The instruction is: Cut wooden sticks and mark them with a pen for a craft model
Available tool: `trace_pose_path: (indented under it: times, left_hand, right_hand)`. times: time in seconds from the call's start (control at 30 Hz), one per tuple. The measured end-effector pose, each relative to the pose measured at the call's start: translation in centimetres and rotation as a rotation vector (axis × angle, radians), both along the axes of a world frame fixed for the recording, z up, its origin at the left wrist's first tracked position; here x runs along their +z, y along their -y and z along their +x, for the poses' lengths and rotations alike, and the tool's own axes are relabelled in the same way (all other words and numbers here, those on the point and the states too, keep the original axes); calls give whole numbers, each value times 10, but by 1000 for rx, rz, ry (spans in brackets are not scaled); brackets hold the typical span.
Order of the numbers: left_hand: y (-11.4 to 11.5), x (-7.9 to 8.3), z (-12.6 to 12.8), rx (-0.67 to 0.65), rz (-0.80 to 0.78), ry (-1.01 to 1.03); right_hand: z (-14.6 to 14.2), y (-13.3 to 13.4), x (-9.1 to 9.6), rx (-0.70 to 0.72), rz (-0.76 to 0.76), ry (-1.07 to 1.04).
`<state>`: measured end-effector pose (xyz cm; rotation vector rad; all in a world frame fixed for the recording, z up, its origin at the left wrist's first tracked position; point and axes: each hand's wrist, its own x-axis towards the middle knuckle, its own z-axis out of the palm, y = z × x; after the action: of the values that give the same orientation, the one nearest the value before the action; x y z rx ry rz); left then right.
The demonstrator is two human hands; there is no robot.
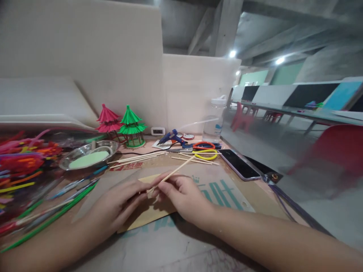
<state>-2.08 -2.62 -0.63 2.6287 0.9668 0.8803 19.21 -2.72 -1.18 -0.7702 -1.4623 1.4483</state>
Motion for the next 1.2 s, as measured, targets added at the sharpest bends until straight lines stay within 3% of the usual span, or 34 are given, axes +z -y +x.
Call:
trace_pose_path:
  times: [0.47,0.6,0.8,1.2]
  left_hand:
    - [5,-2,-4,-4,188,-141]
    - [6,-1,-2,6,177,-146]
    - [3,-1,0,-34,70,-30]
    - [2,2,1,-79,87,-10]
  right_hand:
    - [1,-6,0,-62,-3,-1]
    - [5,-11,-3,35,-53,-131]
    - [14,-22,-10,175,-298,-243]
    - [17,-23,-9,187,-323,-226]
